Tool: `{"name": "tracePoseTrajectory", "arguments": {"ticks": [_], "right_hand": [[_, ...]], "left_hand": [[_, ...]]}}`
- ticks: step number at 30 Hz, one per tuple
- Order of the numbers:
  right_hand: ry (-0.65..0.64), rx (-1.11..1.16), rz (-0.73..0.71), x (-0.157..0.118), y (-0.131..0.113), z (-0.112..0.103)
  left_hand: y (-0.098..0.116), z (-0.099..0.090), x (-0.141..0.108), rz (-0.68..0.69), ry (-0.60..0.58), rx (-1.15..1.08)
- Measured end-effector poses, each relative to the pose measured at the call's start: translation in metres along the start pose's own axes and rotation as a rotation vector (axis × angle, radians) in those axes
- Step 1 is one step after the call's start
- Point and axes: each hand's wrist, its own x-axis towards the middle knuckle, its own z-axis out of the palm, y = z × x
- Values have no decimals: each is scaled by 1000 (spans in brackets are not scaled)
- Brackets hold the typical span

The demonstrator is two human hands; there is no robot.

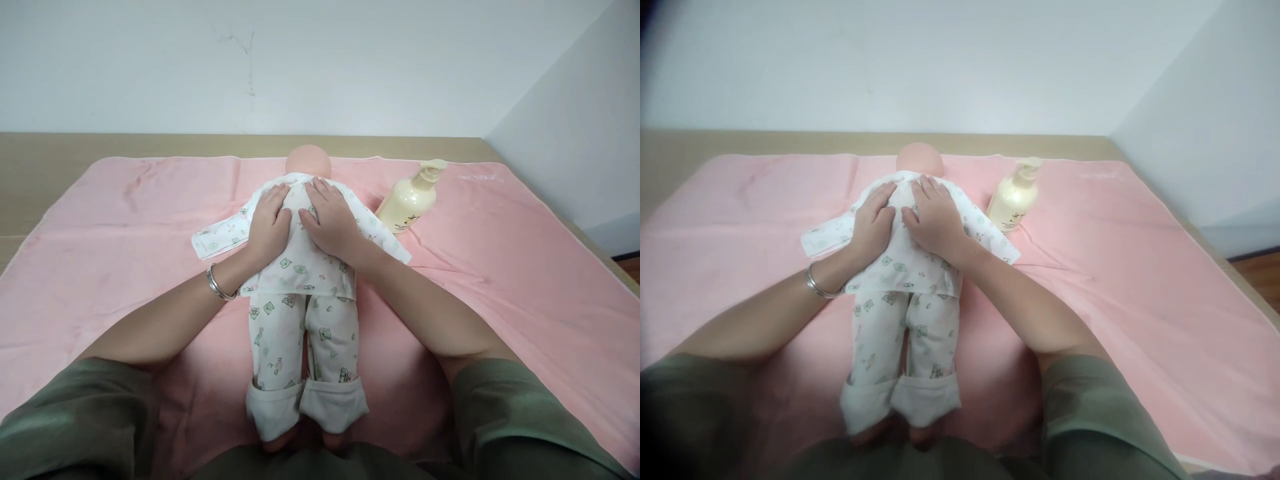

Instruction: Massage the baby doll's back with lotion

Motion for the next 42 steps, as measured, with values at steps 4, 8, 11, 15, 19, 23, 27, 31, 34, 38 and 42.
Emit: {"name": "tracePoseTrajectory", "arguments": {"ticks": [4, 8, 11, 15, 19, 23, 27, 31, 34, 38, 42], "right_hand": [[-4, 5, 6, 0, -1, 0], [-13, -3, 6, 0, 0, -1], [-8, -1, 6, 0, 0, 0], [-7, 6, 8, 0, -1, 1], [-20, -21, -4, 1, 0, -2], [-109, -39, -68, 8, 7, -11], [-126, -52, -63, 11, 10, -15], [-76, -91, 8, 0, -3, -9], [-41, -136, 28, -15, -20, -5], [-65, -185, -18, -25, -34, -7], [-112, -145, -8, -11, -19, -14]], "left_hand": [[0, 0, 0, 1, -3, 10], [1, 0, 0, 1, -8, 10], [1, 0, 0, -1, -11, 4], [0, 1, 2, 10, -3, 13], [4, 0, -2, -23, -32, 57], [15, 0, -16, -3, -80, 130], [20, 1, -24, 32, -127, 129], [15, -2, -14, -22, -122, 82], [7, -4, -1, -59, -119, 32], [0, -6, 10, -14, -125, 39], [8, -6, 5, -12, -155, 130]]}}
